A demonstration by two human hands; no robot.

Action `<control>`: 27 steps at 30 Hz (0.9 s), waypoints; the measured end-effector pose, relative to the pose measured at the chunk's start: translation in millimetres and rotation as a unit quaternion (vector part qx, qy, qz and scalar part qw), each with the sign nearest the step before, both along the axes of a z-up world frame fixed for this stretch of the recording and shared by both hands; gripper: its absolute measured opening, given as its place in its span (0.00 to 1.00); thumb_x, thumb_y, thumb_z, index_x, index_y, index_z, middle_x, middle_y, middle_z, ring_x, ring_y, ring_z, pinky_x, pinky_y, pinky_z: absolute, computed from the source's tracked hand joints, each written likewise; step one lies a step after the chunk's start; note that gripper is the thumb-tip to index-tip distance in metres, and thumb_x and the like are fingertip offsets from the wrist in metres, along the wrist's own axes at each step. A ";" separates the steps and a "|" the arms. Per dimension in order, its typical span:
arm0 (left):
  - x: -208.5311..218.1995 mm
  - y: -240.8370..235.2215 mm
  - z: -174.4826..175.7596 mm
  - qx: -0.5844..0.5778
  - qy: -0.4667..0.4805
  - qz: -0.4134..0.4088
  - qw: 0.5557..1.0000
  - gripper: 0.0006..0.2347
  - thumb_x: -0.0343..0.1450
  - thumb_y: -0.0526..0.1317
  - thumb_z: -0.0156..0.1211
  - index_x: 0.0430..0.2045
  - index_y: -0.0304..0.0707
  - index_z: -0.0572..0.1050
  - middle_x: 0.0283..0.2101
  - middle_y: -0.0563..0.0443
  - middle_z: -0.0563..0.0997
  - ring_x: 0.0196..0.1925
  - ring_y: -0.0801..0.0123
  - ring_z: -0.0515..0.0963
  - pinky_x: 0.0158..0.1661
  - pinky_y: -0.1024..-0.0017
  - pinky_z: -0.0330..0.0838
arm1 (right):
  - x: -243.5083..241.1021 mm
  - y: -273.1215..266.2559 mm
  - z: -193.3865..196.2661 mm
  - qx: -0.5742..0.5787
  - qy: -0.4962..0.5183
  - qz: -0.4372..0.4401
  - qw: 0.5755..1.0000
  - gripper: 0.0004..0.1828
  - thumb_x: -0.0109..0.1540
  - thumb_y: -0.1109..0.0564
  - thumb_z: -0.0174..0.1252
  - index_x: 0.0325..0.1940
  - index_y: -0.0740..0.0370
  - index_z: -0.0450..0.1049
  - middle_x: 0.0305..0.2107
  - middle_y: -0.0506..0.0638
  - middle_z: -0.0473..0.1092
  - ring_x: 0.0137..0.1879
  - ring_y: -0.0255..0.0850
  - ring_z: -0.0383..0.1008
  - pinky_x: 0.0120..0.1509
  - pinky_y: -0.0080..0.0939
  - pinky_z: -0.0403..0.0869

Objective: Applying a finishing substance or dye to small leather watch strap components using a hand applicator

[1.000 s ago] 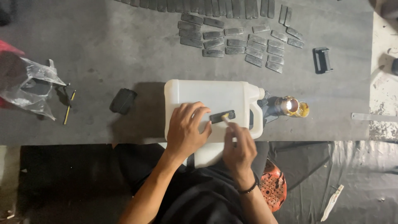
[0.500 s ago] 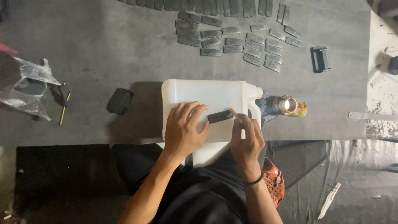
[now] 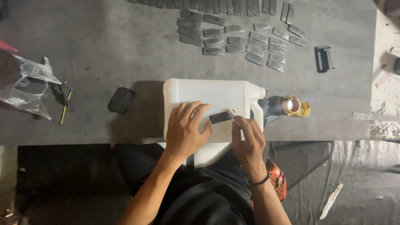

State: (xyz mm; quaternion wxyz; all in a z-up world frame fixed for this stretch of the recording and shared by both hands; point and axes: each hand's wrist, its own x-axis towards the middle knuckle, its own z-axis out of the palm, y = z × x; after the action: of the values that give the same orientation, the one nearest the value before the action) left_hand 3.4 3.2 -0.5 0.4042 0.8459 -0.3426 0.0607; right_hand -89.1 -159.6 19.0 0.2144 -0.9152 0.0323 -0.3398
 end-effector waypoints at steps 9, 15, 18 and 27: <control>0.7 -0.4 0.2 0.000 -0.008 0.002 1.000 0.19 0.64 0.37 0.67 0.50 0.45 0.76 0.42 0.48 0.78 0.44 0.57 0.79 0.42 0.59 0.76 | -5.0 1.5 5.7 -0.019 0.007 -0.020 1.000 0.11 0.60 0.75 0.60 0.44 0.69 0.79 0.22 0.54 0.71 0.26 0.47 0.73 0.30 0.44 0.72; 0.9 0.0 0.0 -0.001 -0.013 0.002 1.000 0.19 0.63 0.37 0.67 0.50 0.45 0.77 0.43 0.49 0.79 0.43 0.58 0.79 0.42 0.60 0.76 | -20.5 -2.9 -1.8 -0.033 0.013 -0.049 0.998 0.11 0.60 0.74 0.60 0.44 0.68 0.79 0.21 0.53 0.70 0.25 0.46 0.73 0.29 0.43 0.72; 1.0 0.5 -0.4 -0.002 -0.013 0.002 1.000 0.19 0.64 0.37 0.67 0.50 0.45 0.77 0.43 0.48 0.79 0.43 0.57 0.79 0.42 0.59 0.75 | -12.8 -4.7 -4.0 -0.024 0.000 -0.050 0.998 0.10 0.60 0.74 0.60 0.44 0.69 0.79 0.22 0.54 0.71 0.26 0.47 0.74 0.30 0.43 0.72; -0.4 -1.0 -1.3 0.000 -0.007 0.007 1.000 0.19 0.64 0.37 0.67 0.50 0.44 0.77 0.43 0.48 0.79 0.44 0.56 0.79 0.43 0.59 0.75 | -17.9 -3.6 0.0 -0.049 -0.007 -0.038 0.998 0.11 0.59 0.75 0.59 0.43 0.69 0.79 0.23 0.54 0.72 0.26 0.46 0.73 0.31 0.43 0.73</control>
State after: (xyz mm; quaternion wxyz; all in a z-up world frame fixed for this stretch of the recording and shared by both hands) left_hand 3.0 2.2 -1.8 0.4010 0.8478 -0.3400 0.0696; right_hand -107.0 -163.2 19.0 0.1562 -0.9202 0.0492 -0.3554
